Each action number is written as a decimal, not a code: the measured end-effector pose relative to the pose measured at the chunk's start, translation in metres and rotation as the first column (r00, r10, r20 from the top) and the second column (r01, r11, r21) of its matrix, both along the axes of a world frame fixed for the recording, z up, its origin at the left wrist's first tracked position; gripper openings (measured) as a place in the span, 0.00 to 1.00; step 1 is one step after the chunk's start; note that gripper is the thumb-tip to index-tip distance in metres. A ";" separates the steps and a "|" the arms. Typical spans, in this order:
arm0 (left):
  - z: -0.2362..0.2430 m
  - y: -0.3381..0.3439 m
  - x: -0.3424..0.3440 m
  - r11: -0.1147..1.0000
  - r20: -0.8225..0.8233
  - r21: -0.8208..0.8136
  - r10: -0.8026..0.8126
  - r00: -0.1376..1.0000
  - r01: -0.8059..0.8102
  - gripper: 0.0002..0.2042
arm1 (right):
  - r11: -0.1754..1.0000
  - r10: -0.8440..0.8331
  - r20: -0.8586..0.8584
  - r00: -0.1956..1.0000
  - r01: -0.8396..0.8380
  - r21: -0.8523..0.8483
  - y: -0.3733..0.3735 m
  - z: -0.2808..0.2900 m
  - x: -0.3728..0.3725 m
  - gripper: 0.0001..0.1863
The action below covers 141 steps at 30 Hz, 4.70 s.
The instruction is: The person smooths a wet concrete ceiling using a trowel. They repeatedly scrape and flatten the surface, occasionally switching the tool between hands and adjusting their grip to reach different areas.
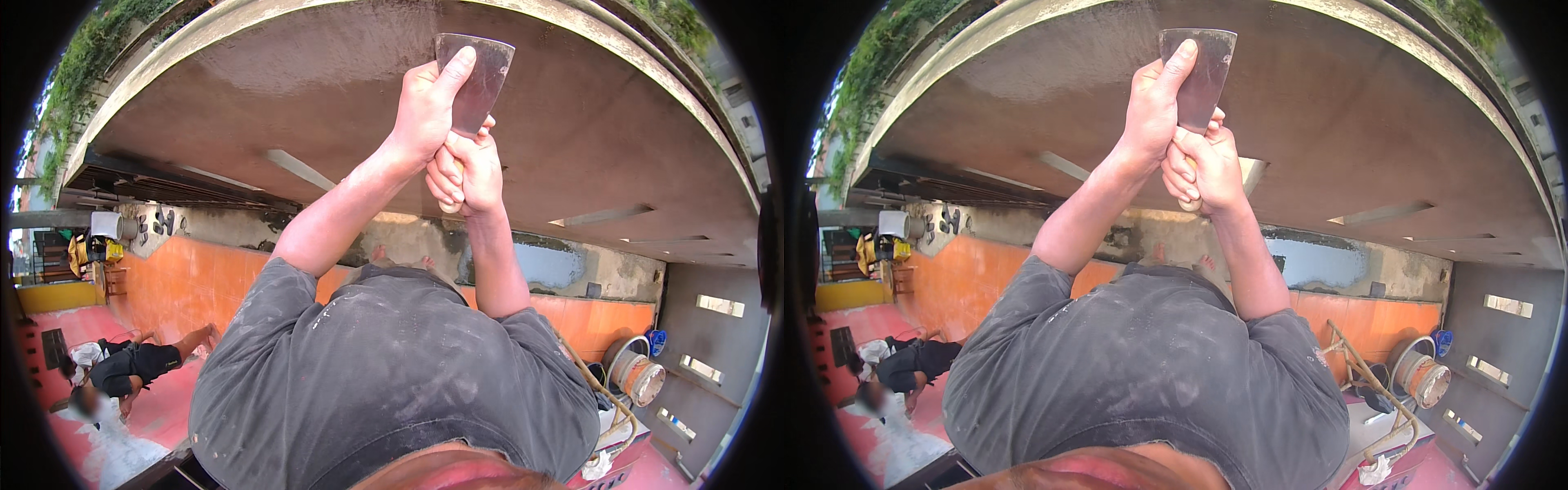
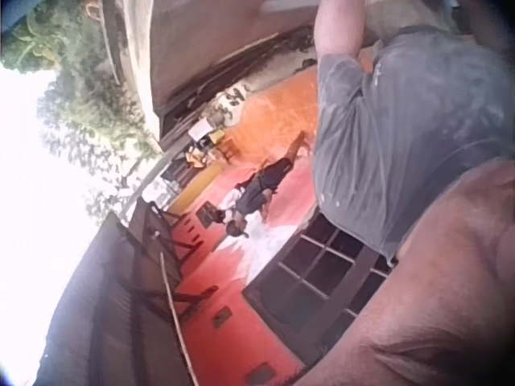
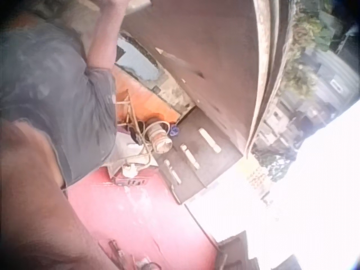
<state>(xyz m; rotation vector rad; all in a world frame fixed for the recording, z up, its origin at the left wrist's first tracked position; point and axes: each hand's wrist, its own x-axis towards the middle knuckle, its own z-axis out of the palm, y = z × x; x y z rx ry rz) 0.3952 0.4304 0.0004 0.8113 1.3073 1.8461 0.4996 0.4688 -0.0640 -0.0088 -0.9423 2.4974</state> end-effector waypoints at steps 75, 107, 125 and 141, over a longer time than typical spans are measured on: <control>-0.150 -0.327 -0.112 0.993 0.324 0.054 -0.118 0.939 0.106 0.19 | 0.983 0.114 0.373 0.921 -0.049 -0.179 -0.315 -0.083 -0.096 0.06; -0.185 -0.380 0.043 0.970 0.362 -0.078 -0.189 0.913 0.232 0.24 | 0.972 0.117 0.412 0.904 -0.020 -0.233 -0.368 -0.096 0.076 0.07; -0.131 -0.250 -0.113 0.980 0.309 0.075 -0.196 0.931 0.182 0.23 | 0.992 0.059 0.334 0.941 -0.019 -0.122 -0.251 -0.060 -0.086 0.06; -0.062 -0.162 -0.187 0.985 0.226 0.047 -0.174 0.958 0.168 0.26 | 0.995 -0.094 0.203 0.975 0.086 0.048 -0.175 -0.028 -0.171 0.10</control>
